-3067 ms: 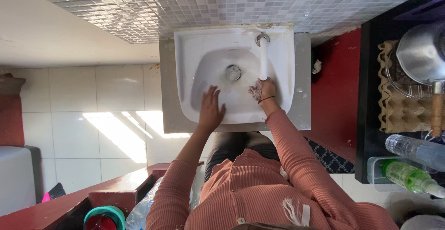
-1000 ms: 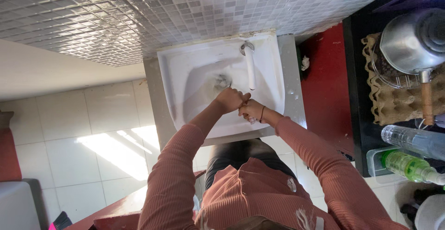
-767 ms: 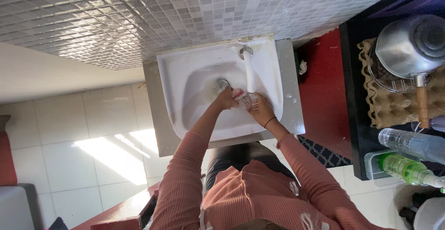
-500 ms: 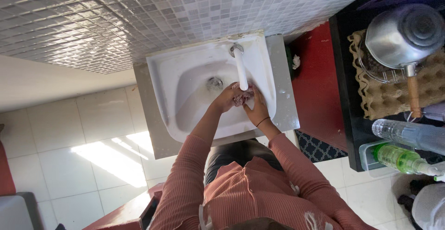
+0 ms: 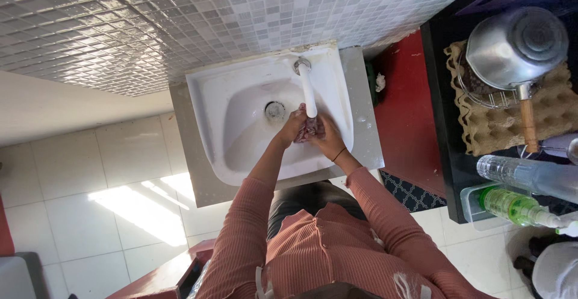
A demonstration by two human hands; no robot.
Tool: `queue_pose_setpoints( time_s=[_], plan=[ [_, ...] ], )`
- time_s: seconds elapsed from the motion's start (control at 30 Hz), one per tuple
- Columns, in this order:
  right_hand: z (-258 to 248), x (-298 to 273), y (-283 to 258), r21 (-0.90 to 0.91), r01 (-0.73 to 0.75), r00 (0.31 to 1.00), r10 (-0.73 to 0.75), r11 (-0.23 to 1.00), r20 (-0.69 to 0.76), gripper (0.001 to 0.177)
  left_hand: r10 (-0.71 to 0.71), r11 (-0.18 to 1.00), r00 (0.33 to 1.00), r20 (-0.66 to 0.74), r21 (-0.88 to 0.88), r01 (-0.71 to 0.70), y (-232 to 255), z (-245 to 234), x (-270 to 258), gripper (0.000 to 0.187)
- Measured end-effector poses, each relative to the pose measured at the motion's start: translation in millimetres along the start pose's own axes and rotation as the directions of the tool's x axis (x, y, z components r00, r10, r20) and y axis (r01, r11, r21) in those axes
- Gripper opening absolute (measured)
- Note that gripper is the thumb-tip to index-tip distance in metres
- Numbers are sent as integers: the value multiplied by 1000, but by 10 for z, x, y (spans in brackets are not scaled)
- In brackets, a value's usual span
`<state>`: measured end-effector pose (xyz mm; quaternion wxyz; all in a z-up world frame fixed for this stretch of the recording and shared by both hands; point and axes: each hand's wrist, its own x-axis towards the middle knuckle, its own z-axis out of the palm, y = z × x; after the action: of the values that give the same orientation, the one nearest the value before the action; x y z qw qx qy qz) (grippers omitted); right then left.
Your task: The person scrubs a white bathroom sink with a cloth, focusing on the basin, drain, and faucet. They wipe the surrounding tiled wall and repeatedly rub the sink surface, then rinse the cloth under running water and continue scrubbing.
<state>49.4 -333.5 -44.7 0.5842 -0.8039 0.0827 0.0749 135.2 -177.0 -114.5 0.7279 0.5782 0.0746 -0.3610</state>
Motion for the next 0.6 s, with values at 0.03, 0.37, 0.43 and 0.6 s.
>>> queue_pose_setpoints(
  time_s=[0.03,0.37,0.43,0.6],
  plan=[
    [11,14,-22,188,-115,993,108,975,48,97,74,997,997,30,-37,-73,51,-16,-48,56],
    [1,347,-58,129,-433,855,361,892,372,75,93,770,996,1,-635,-72,213,238,-155,19],
    [-77,330,-73,171,-403,806,261,899,531,71,103,759,994,-47,-642,-109,223,236,-57,12],
    [44,281,-260,-127,-389,875,409,913,260,50,78,828,977,-196,-533,-173,411,-46,-102,20]
  ],
)
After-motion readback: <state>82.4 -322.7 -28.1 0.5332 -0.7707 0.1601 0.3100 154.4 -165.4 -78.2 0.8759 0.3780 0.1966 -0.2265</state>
